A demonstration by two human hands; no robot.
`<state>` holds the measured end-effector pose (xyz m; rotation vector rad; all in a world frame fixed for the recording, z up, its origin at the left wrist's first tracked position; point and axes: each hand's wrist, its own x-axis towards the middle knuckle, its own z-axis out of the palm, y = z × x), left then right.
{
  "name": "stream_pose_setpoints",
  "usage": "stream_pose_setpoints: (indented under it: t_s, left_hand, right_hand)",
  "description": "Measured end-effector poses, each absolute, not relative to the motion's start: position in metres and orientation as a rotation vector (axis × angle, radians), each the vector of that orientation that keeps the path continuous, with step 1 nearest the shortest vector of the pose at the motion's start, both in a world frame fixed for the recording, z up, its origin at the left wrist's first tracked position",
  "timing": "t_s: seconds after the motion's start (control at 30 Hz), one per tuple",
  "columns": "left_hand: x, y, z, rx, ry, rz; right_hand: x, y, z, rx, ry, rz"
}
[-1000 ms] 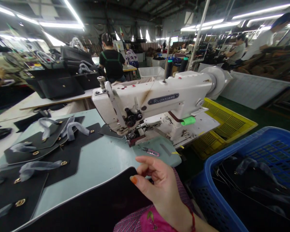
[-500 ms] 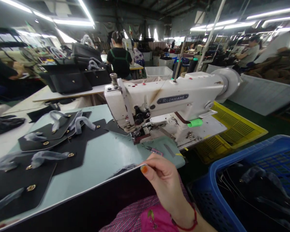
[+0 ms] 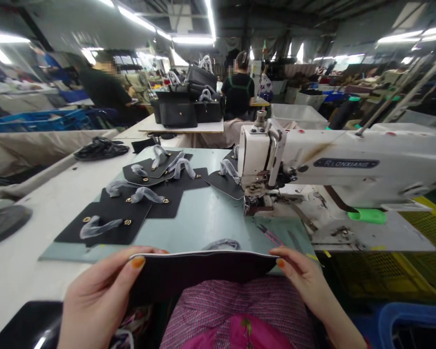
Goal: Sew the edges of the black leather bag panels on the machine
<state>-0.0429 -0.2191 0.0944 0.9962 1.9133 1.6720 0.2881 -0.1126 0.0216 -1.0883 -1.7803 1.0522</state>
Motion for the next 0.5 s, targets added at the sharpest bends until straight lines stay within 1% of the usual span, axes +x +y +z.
stream_pose_setpoints:
  t_s: [0.1, 0.23, 0.3, 0.37, 0.5]
  left_hand:
    - [-0.039, -0.218, 0.108, 1.495, 1.919, 1.540]
    - [-0.046, -0.211, 0.118, 2.100, 1.726, 1.197]
    - [-0.047, -0.208, 0.119, 2.220, 1.671, 1.129]
    - [-0.045, -0.206, 0.119, 2.254, 1.657, 1.150]
    - [-0.039, -0.209, 0.116, 2.201, 1.705, 1.226]
  right_hand:
    - [0.281, -0.108, 0.043, -1.054, -2.057, 0.967]
    - [0.234, -0.112, 0.084, -0.751, -2.258, 0.858]
    - [0.204, -0.117, 0.101, -0.592, -2.288, 0.827]
    - [0.178, -0.121, 0.111, -0.497, -2.312, 0.791]
    - [0.153, -0.123, 0.109, -0.495, -2.334, 0.766]
